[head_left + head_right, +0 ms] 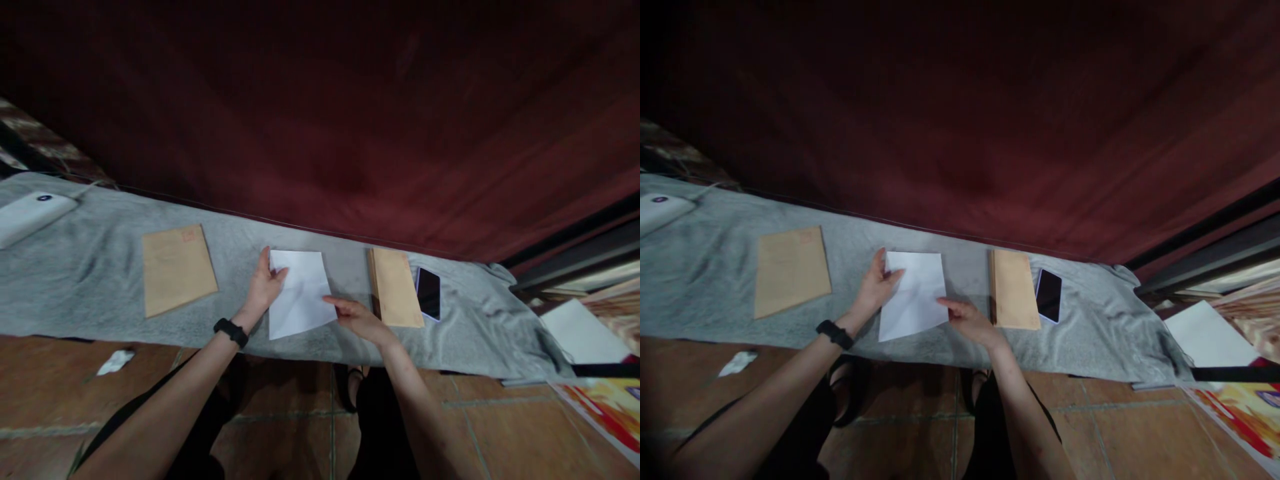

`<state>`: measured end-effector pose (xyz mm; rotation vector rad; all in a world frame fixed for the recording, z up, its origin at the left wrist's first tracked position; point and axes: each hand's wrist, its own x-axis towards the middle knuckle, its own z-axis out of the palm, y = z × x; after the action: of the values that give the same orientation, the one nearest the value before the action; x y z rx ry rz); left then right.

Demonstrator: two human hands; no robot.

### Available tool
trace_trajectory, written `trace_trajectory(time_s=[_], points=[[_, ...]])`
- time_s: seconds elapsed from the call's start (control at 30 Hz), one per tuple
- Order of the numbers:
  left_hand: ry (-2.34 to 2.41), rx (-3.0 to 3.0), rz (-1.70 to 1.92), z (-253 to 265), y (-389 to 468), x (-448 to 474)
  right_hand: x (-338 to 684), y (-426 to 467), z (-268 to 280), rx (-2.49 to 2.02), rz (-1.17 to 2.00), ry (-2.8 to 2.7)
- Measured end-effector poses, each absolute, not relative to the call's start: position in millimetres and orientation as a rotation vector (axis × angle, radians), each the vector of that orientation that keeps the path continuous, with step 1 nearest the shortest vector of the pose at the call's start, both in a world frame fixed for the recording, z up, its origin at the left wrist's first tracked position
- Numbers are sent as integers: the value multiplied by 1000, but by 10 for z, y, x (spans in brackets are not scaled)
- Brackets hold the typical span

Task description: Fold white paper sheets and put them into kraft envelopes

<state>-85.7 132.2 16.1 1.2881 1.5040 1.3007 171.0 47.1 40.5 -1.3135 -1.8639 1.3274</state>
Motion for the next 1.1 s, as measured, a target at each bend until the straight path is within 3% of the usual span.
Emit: trace_trajectory(time_s=[0.23, 0.4, 0.57, 1.1], points=[[1728, 2061, 930, 225, 1073, -808, 1666, 416, 390, -1495, 624, -2243], [1385, 2553, 501, 271, 697, -644, 1558, 365, 421, -1577, 226, -2437], [1149, 2668, 221, 265, 400, -611, 1600, 391, 351, -1418, 312, -2506], [1170, 2810, 54, 502, 230, -898, 1876, 487, 316, -1289, 760, -2299]])
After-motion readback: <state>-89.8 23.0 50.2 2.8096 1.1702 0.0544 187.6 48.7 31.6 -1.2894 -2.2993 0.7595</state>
